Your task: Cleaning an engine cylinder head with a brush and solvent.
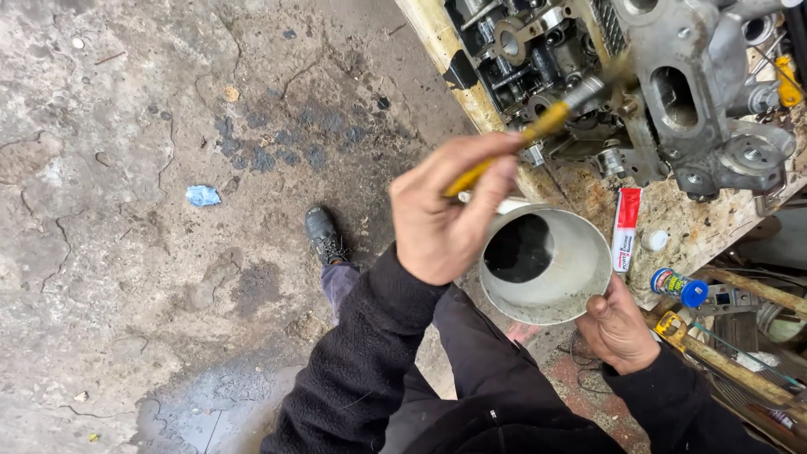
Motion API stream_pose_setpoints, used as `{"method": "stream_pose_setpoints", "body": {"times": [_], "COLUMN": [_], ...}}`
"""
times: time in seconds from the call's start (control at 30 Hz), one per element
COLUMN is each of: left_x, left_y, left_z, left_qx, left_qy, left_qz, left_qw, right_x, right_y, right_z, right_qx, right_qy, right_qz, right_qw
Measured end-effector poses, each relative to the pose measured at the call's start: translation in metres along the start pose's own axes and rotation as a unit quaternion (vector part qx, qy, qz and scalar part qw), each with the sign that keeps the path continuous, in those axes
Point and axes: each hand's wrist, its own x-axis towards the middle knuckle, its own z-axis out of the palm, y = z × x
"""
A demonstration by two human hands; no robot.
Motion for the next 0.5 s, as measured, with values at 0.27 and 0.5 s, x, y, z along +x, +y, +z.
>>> {"method": "stream_pose_setpoints", "body": {"times": [0.27,0.5], "left_x": [-0.024,-0.035], "left_y": [0.059,0.056], "left_z": [-0.033,-0.026], "left_qx": [0.141,0.380], "left_qy": [-0.098,-0.225], "left_qz": [-0.006,0.023], "left_qw": [0.985,0.897], "right_x": [0.017,0.031], "right_y": [-0.013,-0.017], "right_z": [0.037,0.066], "right_qx": [-0.009,-0.033], "right_qy": [-0.003,-0.014], "right_qz": [-0.019,-0.040], "right_qw": [1.000,0.999]}}
